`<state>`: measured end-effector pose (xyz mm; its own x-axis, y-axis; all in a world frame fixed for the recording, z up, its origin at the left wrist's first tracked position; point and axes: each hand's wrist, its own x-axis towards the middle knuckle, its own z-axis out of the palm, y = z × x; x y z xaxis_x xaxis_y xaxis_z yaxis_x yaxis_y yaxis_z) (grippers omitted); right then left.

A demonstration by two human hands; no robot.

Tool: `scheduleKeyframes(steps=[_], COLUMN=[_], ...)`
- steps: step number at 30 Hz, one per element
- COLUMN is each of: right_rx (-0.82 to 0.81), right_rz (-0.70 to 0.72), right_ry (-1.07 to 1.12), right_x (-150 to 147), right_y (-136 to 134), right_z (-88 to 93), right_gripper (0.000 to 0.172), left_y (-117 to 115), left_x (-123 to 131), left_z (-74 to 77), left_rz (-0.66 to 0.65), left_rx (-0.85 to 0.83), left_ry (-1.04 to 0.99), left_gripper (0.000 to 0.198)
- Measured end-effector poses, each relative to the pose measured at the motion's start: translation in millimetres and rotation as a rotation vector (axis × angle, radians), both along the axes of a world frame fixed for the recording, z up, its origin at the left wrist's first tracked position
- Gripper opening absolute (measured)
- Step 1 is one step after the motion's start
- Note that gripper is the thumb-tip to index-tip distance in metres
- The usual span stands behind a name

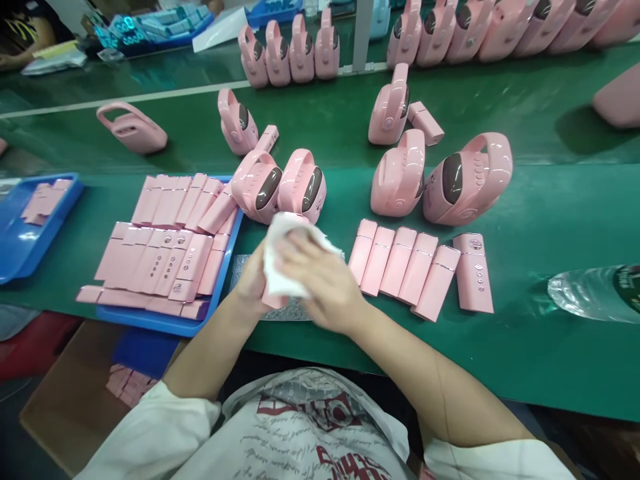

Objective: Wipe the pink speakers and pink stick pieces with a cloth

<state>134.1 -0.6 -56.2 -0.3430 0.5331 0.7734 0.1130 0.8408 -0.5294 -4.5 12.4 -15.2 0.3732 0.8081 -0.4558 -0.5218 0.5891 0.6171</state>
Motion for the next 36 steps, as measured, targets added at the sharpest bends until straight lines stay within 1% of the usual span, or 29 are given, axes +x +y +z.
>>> scheduleKeyframes(steps=[1, 2, 3, 4, 5, 6, 8, 11, 13, 15, 17, 19, 21, 23, 24, 25, 27, 28, 29, 31, 33, 36], right_rx=[-0.145, -0.291, -0.421, -0.52, -0.587, -0.628, -0.67, -0.677, -0.657, -0.641, -0.623, -0.612, -0.607, -0.615, -0.626, -0.639, -0.665, -0.675, -0.683, -0.702, -0.73, -0.784], right_rz=[-0.113, -0.227, -0.33, -0.417, -0.472, -0.497, -0.497, -0.472, -0.461, -0.457, -0.461, -0.459, -0.442, -0.428, -0.426, -0.428, -0.433, -0.434, -0.432, -0.427, -0.418, -0.399], right_ry=[0.11, 0.266, 0.451, 0.644, 0.821, 0.966, 1.147, 1.225, 1.223, 1.221, 1.225, 1.231, 1.239, 1.256, 1.265, 1.274, 1.278, 1.275, 1.269, 1.255, 1.237, 1.213], right_x=[3.2, 6.8, 10.6, 14.5, 18.4, 22.2, 29.1, 36.8, 40.1, 42.2, 43.3, 43.6, 43.3, 42.9, 42.8, 42.5, 41.6, 40.8, 39.7, 36.7, 33.0, 27.6], right_y=[5.9, 12.5, 19.4, 26.2, 32.7, 38.4, 46.9, 52.1, 52.2, 51.4, 50.2, 48.8, 46.9, 44.8, 43.8, 43.0, 41.7, 41.1, 40.5, 39.2, 37.8, 36.2], right_z=[-0.2, 0.2, 1.4, 3.4, 6.2, 9.6, 16.8, 24.3, 25.8, 25.5, 25.1, 26.2, 29.5, 34.4, 36.8, 38.8, 40.7, 40.5, 39.5, 36.1, 32.5, 30.2], right_gripper=[0.033, 0.031, 0.03, 0.029, 0.028, 0.026, 0.023, 0.021, 0.02, 0.019, 0.014, 0.011, 0.008, 0.008, 0.01, 0.012, 0.012, 0.011, 0.01, 0.006, 0.007, 0.017], left_y=[-0.9, -2.2, -3.7, -5.2, -6.5, -7.5, -7.5, -0.8, 6.8, 14.0, 17.6, 16.0, 10.3, 3.9, 2.0, 1.7, 7.0, 12.4, 19.1, 34.4, 48.7, 62.2], left_x=[2.9, 6.0, 9.1, 12.2, 15.3, 18.4, 25.5, 40.1, 53.0, 66.3, 76.3, 78.0, 67.5, 43.6, 27.5, 9.7, -26.8, -43.1, -56.8, -74.7, -81.0, -81.8], left_z=[-2.5, -4.8, -6.9, -8.8, -10.5, -12.3, -15.9, -20.1, -20.5, -18.1, -12.7, -4.3, 7.2, 21.2, 28.6, 35.7, 46.6, 49.4, 50.2, 45.9, 36.9, 25.7], left_rz=[0.005, -0.004, -0.026, -0.06, -0.101, -0.147, -0.237, -0.323, -0.347, -0.358, -0.383, -0.424, -0.43, -0.354, -0.29, -0.207, -0.06, -0.006, 0.027, 0.059, 0.074, 0.114], left_rx=[0.007, 0.026, 0.052, 0.086, 0.134, 0.194, 0.323, 0.512, 0.642, 0.743, 0.795, 0.844, 0.928, 0.939, 0.9, 0.818, 0.662, 0.596, 0.539, 0.444, 0.376, 0.319], left_ry=[0.05, 0.106, 0.165, 0.227, 0.278, 0.318, 0.397, 0.615, 0.78, 0.895, 0.969, 1.024, 1.07, 1.193, 1.28, 1.405, 1.604, 1.691, 1.763, 1.866, 1.915, 1.931], left_gripper=[0.042, 0.035, 0.035, 0.042, 0.053, 0.064, 0.08, 0.093, 0.094, 0.085, 0.068, 0.054, 0.048, 0.034, 0.025, 0.019, 0.022, 0.022, 0.024, 0.035, 0.039, 0.033])
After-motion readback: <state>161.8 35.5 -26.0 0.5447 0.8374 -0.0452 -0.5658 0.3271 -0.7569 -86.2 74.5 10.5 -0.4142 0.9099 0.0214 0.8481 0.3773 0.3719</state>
